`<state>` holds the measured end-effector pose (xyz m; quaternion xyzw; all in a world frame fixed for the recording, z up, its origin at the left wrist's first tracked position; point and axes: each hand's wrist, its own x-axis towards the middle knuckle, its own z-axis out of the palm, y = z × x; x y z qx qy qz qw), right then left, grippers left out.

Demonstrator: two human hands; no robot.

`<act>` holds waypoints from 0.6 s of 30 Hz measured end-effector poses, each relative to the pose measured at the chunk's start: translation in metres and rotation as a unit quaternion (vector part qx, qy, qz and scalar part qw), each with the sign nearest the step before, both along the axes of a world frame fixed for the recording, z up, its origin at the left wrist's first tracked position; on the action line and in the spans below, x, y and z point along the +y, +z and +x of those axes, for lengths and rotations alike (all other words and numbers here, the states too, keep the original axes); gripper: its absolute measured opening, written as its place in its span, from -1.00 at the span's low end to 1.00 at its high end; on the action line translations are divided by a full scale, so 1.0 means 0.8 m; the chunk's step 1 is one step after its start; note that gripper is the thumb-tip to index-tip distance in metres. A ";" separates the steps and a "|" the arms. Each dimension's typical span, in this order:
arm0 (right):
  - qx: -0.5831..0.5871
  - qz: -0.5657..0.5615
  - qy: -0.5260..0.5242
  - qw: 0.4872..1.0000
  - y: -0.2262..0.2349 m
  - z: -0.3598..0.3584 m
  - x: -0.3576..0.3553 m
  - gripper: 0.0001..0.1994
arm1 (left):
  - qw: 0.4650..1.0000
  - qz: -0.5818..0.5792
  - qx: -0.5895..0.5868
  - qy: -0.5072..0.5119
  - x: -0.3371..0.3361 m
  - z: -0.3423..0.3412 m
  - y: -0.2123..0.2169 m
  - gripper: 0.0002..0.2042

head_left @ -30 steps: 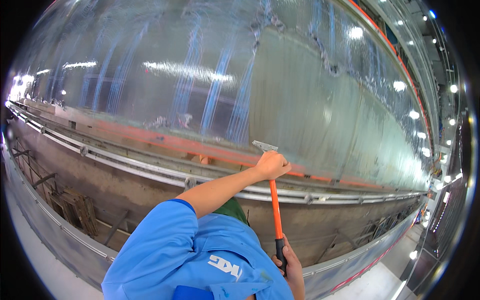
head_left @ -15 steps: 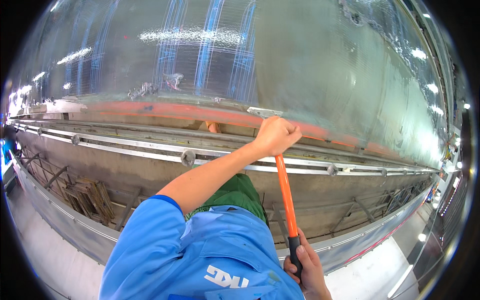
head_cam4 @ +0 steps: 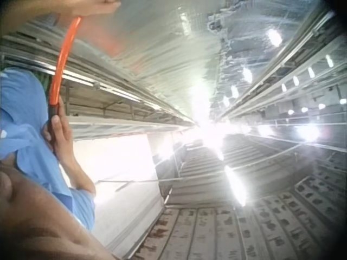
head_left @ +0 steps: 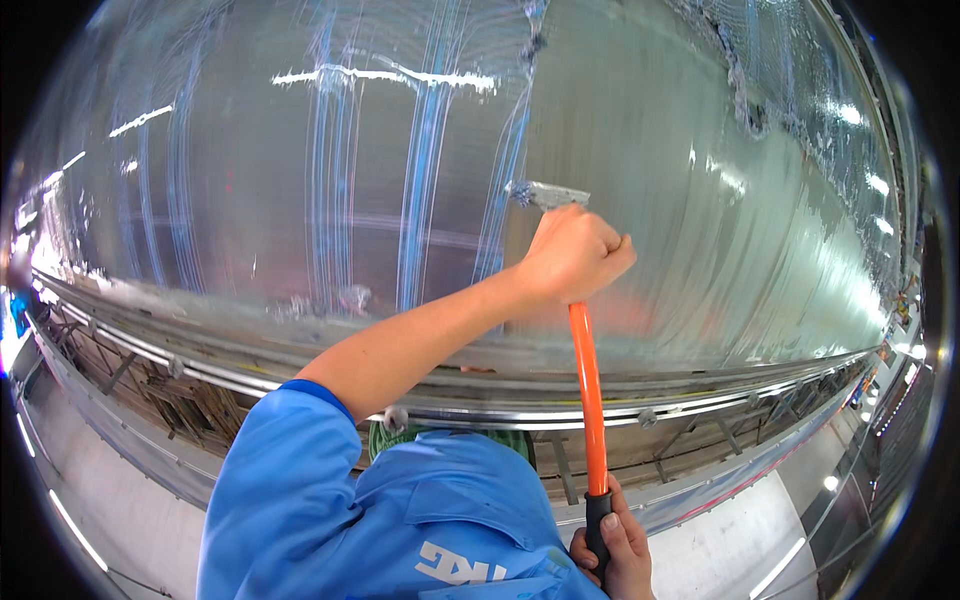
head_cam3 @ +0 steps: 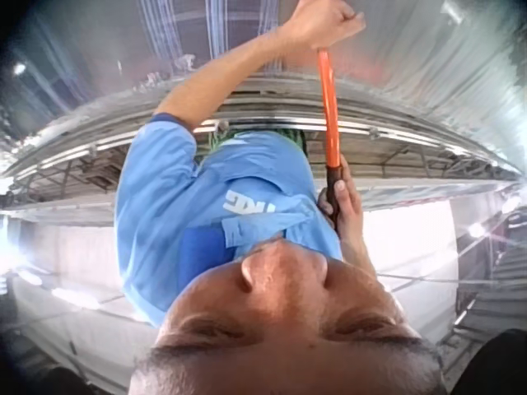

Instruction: The person uses a long-handled scraper to remove a thick, gray resin-like substance from a large, curved glass surface. They repeatedly scrape the material into clumps and move along the surface to clear different sections.

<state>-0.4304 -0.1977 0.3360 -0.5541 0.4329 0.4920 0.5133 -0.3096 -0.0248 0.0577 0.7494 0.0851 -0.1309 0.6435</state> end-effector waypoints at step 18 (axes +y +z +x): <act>-0.082 0.091 -0.082 0.989 -0.095 0.119 0.053 -0.44 | 0.975 0.128 -0.183 0.017 0.081 0.225 -0.042 -0.58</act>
